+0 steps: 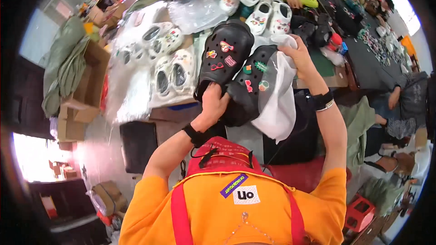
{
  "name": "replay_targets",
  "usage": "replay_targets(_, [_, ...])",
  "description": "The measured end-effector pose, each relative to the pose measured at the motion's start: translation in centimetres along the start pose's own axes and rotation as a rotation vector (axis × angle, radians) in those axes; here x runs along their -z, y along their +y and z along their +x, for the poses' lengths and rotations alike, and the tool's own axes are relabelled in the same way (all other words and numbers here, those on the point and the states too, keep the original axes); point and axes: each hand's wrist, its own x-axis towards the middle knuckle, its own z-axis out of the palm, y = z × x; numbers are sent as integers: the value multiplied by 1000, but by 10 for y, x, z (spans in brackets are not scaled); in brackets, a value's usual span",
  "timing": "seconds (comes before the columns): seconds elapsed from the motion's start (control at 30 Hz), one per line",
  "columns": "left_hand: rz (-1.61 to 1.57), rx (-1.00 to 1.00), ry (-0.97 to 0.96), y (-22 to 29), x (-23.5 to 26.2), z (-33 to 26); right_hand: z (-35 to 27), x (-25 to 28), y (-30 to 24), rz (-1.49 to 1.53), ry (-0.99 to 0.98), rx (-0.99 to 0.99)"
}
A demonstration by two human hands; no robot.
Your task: Packing finished clogs into individual plastic bags and then into larger transport bags.
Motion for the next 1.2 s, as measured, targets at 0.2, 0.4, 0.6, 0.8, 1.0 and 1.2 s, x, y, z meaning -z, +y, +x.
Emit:
replay_targets(0.2, [-237,226,-193,-62,-10,79,71,43,-49,-121,-7,72])
replay_targets(0.4, [-58,267,-275,-149,-34,150,118,13,-120,-2,161,494])
replay_targets(0.6, [133,314,-396,-187,-41,198,136,24,-46,395,519,431])
replay_targets(0.8, [-368,382,-312,-202,-26,224,145,-29,144,461,973,108])
replay_targets(1.0, [-232,363,-305,-236,12,228,126,-115,197,173,798,-253])
replay_targets(1.2, [-197,321,-296,-242,62,225,116,-105,198,-696,217,-465])
